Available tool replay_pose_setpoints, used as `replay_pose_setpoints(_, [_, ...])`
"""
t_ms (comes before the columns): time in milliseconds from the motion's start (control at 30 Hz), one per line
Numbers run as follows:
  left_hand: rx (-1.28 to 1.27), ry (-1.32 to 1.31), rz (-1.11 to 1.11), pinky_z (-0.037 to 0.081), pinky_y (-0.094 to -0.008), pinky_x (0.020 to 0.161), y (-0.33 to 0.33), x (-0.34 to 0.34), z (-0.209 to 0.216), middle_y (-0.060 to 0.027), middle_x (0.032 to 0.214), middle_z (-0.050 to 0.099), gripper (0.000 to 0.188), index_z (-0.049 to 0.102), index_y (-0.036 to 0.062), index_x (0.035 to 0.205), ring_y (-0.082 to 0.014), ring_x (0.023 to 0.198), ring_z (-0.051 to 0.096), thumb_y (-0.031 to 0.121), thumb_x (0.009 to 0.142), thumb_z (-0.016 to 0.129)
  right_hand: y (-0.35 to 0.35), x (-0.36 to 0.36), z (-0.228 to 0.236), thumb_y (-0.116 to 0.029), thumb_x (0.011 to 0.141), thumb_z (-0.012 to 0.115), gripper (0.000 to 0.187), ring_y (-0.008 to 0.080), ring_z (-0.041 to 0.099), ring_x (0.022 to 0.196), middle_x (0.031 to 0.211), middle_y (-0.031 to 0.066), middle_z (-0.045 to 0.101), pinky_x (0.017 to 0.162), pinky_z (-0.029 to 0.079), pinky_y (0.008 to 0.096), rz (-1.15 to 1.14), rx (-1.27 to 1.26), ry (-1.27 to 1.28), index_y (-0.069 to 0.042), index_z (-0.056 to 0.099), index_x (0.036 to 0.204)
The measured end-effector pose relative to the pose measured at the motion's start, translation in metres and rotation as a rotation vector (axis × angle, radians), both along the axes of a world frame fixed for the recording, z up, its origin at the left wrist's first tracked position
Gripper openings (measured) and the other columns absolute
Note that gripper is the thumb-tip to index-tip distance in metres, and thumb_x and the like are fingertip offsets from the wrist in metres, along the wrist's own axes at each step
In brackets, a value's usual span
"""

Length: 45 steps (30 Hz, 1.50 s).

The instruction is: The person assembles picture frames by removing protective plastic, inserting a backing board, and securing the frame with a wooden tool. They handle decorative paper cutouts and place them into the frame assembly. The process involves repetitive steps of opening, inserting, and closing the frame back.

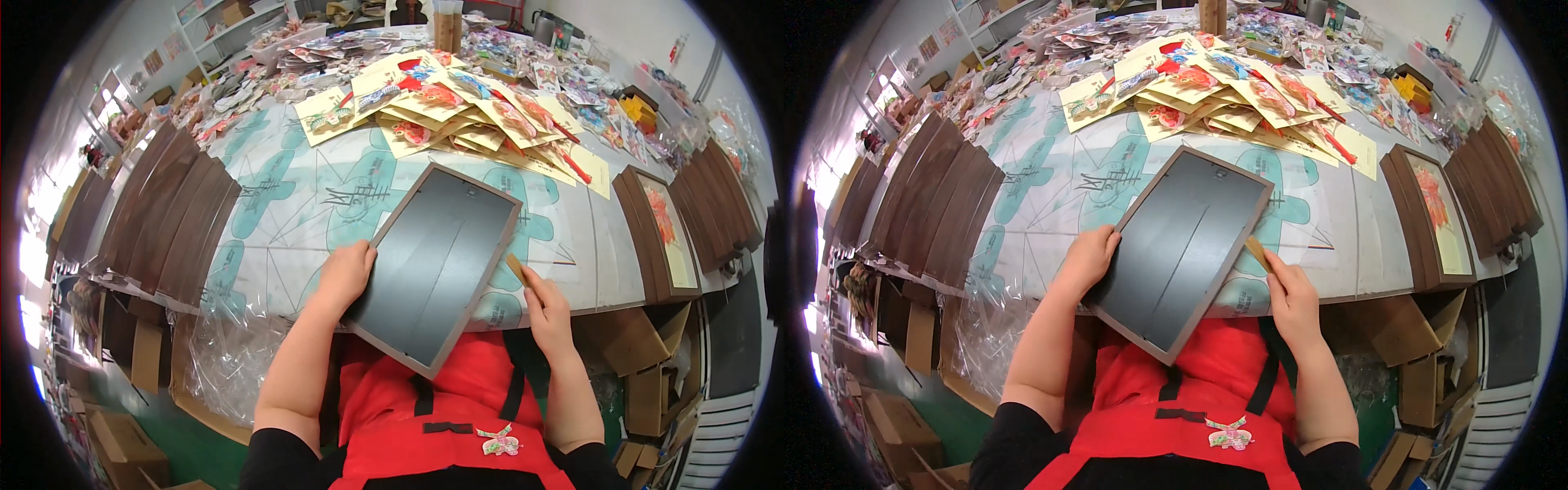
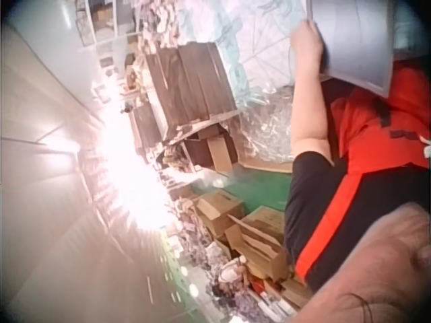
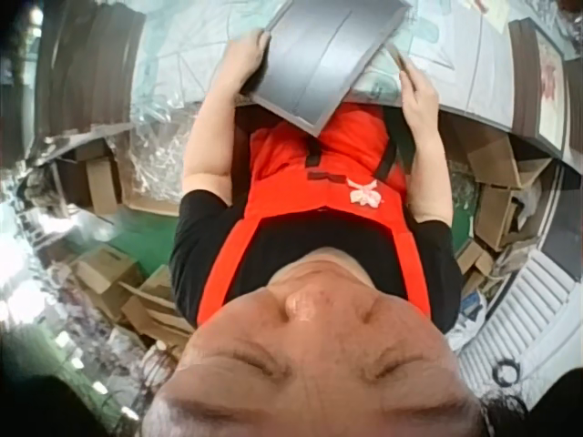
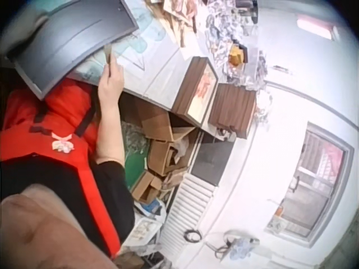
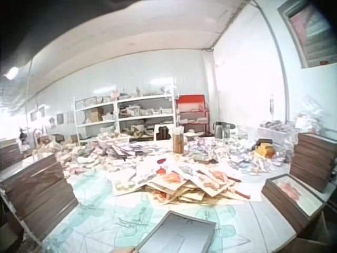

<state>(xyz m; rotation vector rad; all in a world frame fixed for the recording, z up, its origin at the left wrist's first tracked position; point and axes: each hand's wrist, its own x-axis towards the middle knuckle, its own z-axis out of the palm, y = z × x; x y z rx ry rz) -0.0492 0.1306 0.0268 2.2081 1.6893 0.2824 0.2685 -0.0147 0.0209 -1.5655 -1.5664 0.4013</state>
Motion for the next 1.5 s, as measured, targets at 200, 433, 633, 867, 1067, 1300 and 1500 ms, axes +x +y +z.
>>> replay_pose_setpoints(200, [-0.009,-0.322,-0.095,0.050,-0.0418,0.076,-0.028,0.013,-0.012,-0.0250,0.094,0.065,0.041,0.050,-0.0028,0.123,-0.0392,0.083,0.063,0.019,0.089,0.056,0.062,-0.032,0.038,-0.019,0.091,0.055,0.025,0.0318,0.058,0.071,0.077,0.0116,0.055,0.063,0.048,0.0379,0.080,-0.047,-0.374,-0.021,0.064,0.114])
replay_pose_setpoints(433, [0.112,-0.749,0.014,0.041,-0.0363,0.097,0.010,0.051,-0.045,-0.0263,0.126,0.053,0.051,0.042,-0.0060,0.133,-0.0357,0.116,0.053,0.015,0.089,0.055,0.143,-0.073,0.025,-0.023,0.089,0.057,0.024,0.0321,0.062,0.069,0.078,0.0112,0.059,0.062,0.050,0.0424,0.201,-0.026,-0.632,-0.025,0.067,0.109])
replay_pose_setpoints(633, [0.027,-0.803,0.055,0.039,-0.0352,0.098,0.007,0.051,-0.045,-0.0272,0.127,0.053,0.052,0.040,-0.0057,0.135,-0.0346,0.118,0.053,0.012,0.088,0.054,0.161,-0.074,0.037,-0.021,0.087,0.059,0.023,0.0309,0.061,0.068,0.073,0.0100,0.058,0.061,0.049,0.0416,0.276,-0.014,-0.726,-0.025,0.070,0.106])
replay_pose_setpoints(867, [0.057,-0.785,0.043,0.042,-0.0369,0.093,0.004,0.050,-0.049,-0.0270,0.114,0.057,0.055,0.039,-0.0012,0.138,-0.0362,0.106,0.056,0.013,0.087,0.056,0.173,-0.076,0.040,-0.020,0.087,0.059,0.025,0.0308,0.060,0.068,0.073,0.0101,0.058,0.060,0.047,0.0420,0.356,-0.045,-0.774,-0.024,0.069,0.109])
replay_pose_setpoints(1067, [0.076,-0.752,0.028,0.041,-0.0403,0.092,0.005,0.050,-0.048,-0.0282,0.110,0.057,0.055,0.039,-0.0021,0.137,-0.0395,0.103,0.053,0.011,0.086,0.056,0.166,-0.111,0.062,-0.015,0.084,0.058,0.021,0.0285,0.064,0.076,0.081,0.0108,0.061,0.065,0.051,0.0397,0.243,-0.228,-0.952,-0.017,0.068,0.102])
replay_pose_setpoints(1300, [0.095,-0.862,0.032,0.041,-0.0419,0.093,0.009,0.052,-0.058,-0.0292,0.111,0.056,0.053,0.040,-0.0038,0.136,-0.0412,0.104,0.052,0.009,0.087,0.055,0.148,-0.113,0.051,-0.011,0.083,0.058,0.029,0.0298,0.064,0.079,0.086,0.0127,0.059,0.066,0.052,0.0410,0.163,-0.153,-0.852,-0.016,0.062,0.111])
replay_pose_setpoints(1500, [0.042,-0.831,0.061,0.039,-0.0342,0.098,0.007,0.050,-0.053,-0.0266,0.125,0.055,0.053,0.037,-0.0059,0.137,-0.0332,0.116,0.054,0.008,0.088,0.052,0.156,-0.078,0.034,-0.006,0.086,0.049,0.044,0.0361,0.064,0.085,0.095,0.0189,0.060,0.073,0.052,0.0431,0.043,-0.367,-0.709,-0.014,0.051,0.129])
